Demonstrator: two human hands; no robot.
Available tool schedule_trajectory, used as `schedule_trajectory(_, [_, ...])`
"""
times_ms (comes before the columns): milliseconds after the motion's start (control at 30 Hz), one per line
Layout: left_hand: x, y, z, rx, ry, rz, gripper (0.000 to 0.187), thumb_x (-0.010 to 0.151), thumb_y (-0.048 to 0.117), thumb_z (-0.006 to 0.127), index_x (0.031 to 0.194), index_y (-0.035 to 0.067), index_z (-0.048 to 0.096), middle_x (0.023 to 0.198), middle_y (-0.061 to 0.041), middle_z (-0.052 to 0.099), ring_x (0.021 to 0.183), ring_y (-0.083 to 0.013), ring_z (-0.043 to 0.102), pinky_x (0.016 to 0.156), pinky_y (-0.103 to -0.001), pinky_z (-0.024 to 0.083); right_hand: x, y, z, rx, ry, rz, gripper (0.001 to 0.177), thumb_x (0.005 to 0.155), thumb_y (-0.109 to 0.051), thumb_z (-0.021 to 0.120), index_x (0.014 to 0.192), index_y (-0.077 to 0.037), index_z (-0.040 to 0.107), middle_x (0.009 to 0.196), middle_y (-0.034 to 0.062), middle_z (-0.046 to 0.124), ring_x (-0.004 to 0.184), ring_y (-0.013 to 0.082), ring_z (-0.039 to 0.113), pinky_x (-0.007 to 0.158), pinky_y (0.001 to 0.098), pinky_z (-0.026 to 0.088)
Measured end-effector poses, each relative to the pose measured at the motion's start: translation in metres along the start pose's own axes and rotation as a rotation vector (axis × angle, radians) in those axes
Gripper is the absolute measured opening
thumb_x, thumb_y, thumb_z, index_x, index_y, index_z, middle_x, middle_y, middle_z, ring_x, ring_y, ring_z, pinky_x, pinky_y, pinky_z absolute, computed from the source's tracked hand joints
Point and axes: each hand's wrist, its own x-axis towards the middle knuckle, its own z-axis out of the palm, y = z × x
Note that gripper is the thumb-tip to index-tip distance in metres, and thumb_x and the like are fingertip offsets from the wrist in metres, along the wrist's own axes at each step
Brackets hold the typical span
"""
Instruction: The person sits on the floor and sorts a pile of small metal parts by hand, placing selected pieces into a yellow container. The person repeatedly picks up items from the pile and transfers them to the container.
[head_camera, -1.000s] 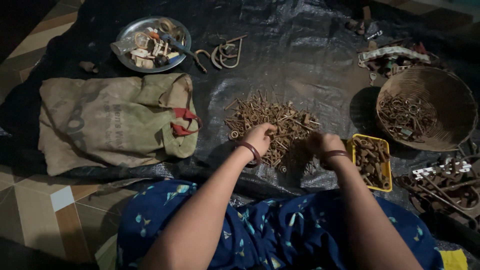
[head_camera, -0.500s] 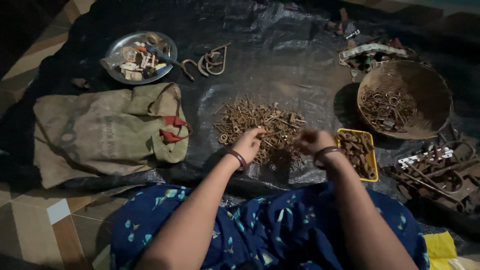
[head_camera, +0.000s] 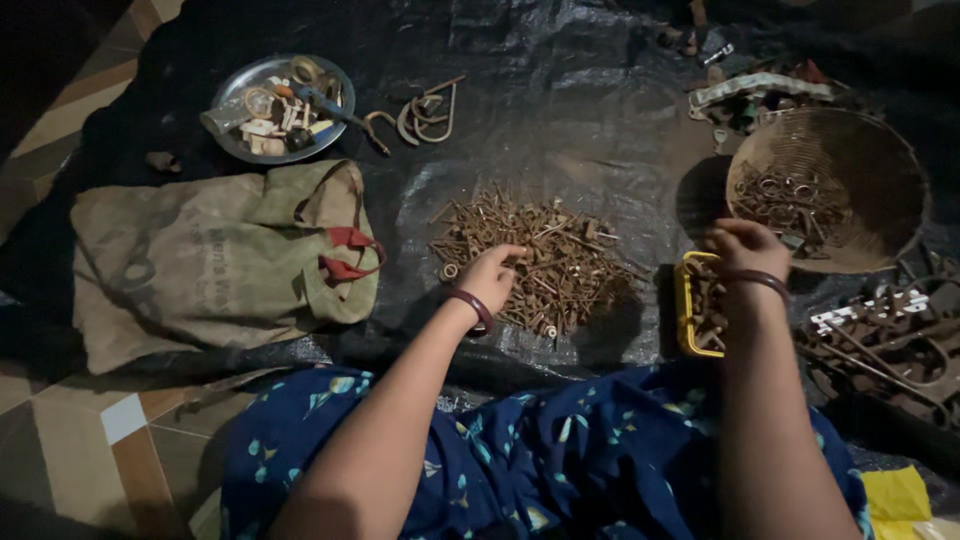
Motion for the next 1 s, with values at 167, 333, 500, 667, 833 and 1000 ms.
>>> schedule_trajectory(167, [0.008,-0.009,-0.005,0.163,0.124,0.014,0.034,0.088,0.002,0.062,0.119,0.013,0.070,0.117,-0.015,0.071,0.103,-0.0304,0.070,0.091,-0.039,0.056,-0.026,-0.005,0.044,-0.432,-0.192,-0.162,0.015,0.094,-0.008,0.073,0.109,-0.005,0.075,0.100,0.0088,0.077,0.087,0.0164,0.071,0.074,0.0310,0.055])
schedule_trajectory(333, [0.011,0.001,-0.008,0.137,0.087,-0.033,0.035,0.087,0.002,0.060,0.120,0.011,0.068,0.119,-0.015,0.071,0.108,-0.0309,0.069,0.094,-0.040,0.055,-0.040,0.001,0.084,-0.752,-0.279,-0.278,0.017,0.088,-0.012,0.073,0.103,-0.008,0.079,0.100,0.0105,0.079,0.090,0.0207,0.076,0.083,0.0348,0.059])
schedule_trajectory(500, [0.013,0.001,-0.005,0.111,0.095,-0.011,0.034,0.086,0.002,0.061,0.119,0.010,0.069,0.118,-0.015,0.072,0.107,-0.0311,0.070,0.094,-0.039,0.055,-0.053,0.026,0.116,-0.852,-0.434,-0.719,0.024,0.084,-0.017,0.076,0.107,-0.010,0.078,0.109,0.0145,0.075,0.104,0.0343,0.069,0.094,0.0441,0.055])
schedule_trajectory(667, [0.017,-0.005,0.000,0.076,0.101,0.035,0.032,0.087,-0.001,0.058,0.116,0.007,0.069,0.113,-0.015,0.074,0.106,-0.0300,0.072,0.095,-0.038,0.056,-0.066,0.057,0.150,-1.050,-0.534,-0.887,0.038,0.085,-0.021,0.071,0.122,-0.011,0.070,0.119,0.0126,0.070,0.116,0.0362,0.060,0.096,0.0475,0.051])
schedule_trajectory(833, [0.019,-0.006,0.001,0.087,0.100,0.017,0.032,0.086,-0.001,0.059,0.115,0.006,0.069,0.111,-0.016,0.075,0.106,-0.0313,0.071,0.094,-0.040,0.056,-0.080,0.061,0.165,-1.339,-0.545,-0.825,0.033,0.088,-0.020,0.059,0.121,-0.016,0.065,0.122,0.0069,0.067,0.128,0.0306,0.054,0.095,0.0508,0.047])
schedule_trajectory(1000, [0.019,-0.008,0.002,0.126,0.118,0.061,0.031,0.085,-0.001,0.061,0.114,0.006,0.071,0.112,-0.018,0.073,0.107,-0.0346,0.069,0.095,-0.042,0.054,-0.090,0.055,0.170,-1.360,-0.559,-0.853,0.035,0.086,-0.019,0.060,0.120,-0.016,0.066,0.121,0.0059,0.067,0.119,0.0288,0.058,0.096,0.0515,0.045])
